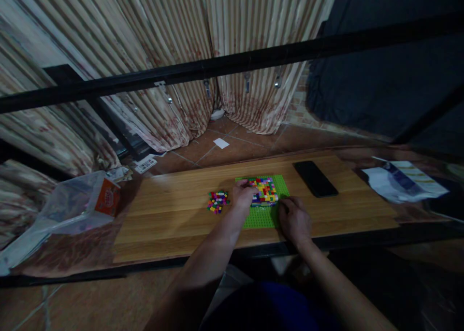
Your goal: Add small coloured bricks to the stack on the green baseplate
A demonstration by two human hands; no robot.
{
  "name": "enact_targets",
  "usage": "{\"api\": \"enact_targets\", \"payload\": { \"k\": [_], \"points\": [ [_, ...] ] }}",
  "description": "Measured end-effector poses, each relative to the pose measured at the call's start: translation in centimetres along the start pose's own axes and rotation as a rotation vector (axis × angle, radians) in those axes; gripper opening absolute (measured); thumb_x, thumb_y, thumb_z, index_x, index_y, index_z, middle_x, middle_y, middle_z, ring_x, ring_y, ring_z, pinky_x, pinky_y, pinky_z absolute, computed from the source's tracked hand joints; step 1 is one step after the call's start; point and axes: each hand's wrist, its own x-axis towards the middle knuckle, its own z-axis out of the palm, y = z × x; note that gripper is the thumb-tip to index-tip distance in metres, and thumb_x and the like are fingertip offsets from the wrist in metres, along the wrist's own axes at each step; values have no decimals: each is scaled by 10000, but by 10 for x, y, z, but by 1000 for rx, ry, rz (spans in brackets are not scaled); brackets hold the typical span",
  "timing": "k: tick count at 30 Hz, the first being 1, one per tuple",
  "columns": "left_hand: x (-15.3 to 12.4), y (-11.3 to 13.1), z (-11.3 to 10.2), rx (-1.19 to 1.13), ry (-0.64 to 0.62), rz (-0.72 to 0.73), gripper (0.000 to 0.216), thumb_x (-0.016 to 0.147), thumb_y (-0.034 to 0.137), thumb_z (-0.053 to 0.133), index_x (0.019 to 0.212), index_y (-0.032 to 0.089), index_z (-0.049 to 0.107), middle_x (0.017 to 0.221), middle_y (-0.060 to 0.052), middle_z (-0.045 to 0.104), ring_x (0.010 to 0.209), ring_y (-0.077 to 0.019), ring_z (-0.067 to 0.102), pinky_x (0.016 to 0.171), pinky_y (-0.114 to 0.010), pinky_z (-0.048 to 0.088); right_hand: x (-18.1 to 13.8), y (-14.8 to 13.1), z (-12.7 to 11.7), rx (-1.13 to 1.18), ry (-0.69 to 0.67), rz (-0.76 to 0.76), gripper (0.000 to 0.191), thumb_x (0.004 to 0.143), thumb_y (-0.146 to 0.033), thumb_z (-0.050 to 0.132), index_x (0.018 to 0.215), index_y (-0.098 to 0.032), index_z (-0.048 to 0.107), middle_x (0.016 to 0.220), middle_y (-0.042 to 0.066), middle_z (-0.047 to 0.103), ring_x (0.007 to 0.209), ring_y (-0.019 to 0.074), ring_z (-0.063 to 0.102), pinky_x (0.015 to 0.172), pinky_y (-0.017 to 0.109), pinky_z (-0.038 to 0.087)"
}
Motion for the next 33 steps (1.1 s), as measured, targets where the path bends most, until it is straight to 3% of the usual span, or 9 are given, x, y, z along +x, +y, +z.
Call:
{"api": "enact_targets", "payload": {
  "k": [3,6,10,14,17,27,33],
  "points": [
    [-12,-1,-6,28,40,87,490,577,83,785,1035,181,642,912,-11,703,800,-150,676,709,-256,532,0,2,1,0,8,-21,307,892,-300,447,980,-194,721,1043,100,664,865,207,622,719,320,479],
    [-27,-2,-25,138,27,222,452,671,163,779,1102,162,644,1027,-70,699,803,-145,659,720,-259,525,0,3,2,-12,-4,3,319,897,-324,446,985,-188,720,1072,101,662,839,205,623,699,321,469],
    [-46,-6,-74,416,-36,352,257,764,151,681,1018,188,689,955,-44,705,678,-116,610,671,-253,508,-1,3,2,-8,-9,33,327,895,-341,450,985,-180,720,1094,104,663,883,224,625,721,332,469],
    [-54,-12,-126,619,62,448,278,787,75,597,1017,200,690,967,-44,698,740,-132,640,712,-260,523,-1,2,1,12,-9,22,322,891,-332,452,984,-179,720,1090,108,662,915,231,621,756,341,476],
    [-55,-16,-148,752,86,508,263,808,63,565,987,201,700,973,-52,682,766,-141,652,746,-273,537,-1,1,-1,15,-6,23,322,892,-328,451,987,-182,722,1095,111,657,907,227,617,757,344,475],
    [-50,-24,-144,1036,145,692,208,820,127,636,984,225,721,1048,-67,683,967,-210,635,890,-351,535,-1,1,-1,-4,2,31,313,881,-322,465,978,-177,724,1073,102,662,881,223,618,717,328,469],
    [-42,-26,-143,1100,138,782,196,821,150,661,983,234,731,1049,-70,680,986,-225,619,925,-388,512,0,0,-1,-1,2,42,315,883,-327,465,973,-177,727,1079,103,669,897,230,627,737,336,480]
  ]
}}
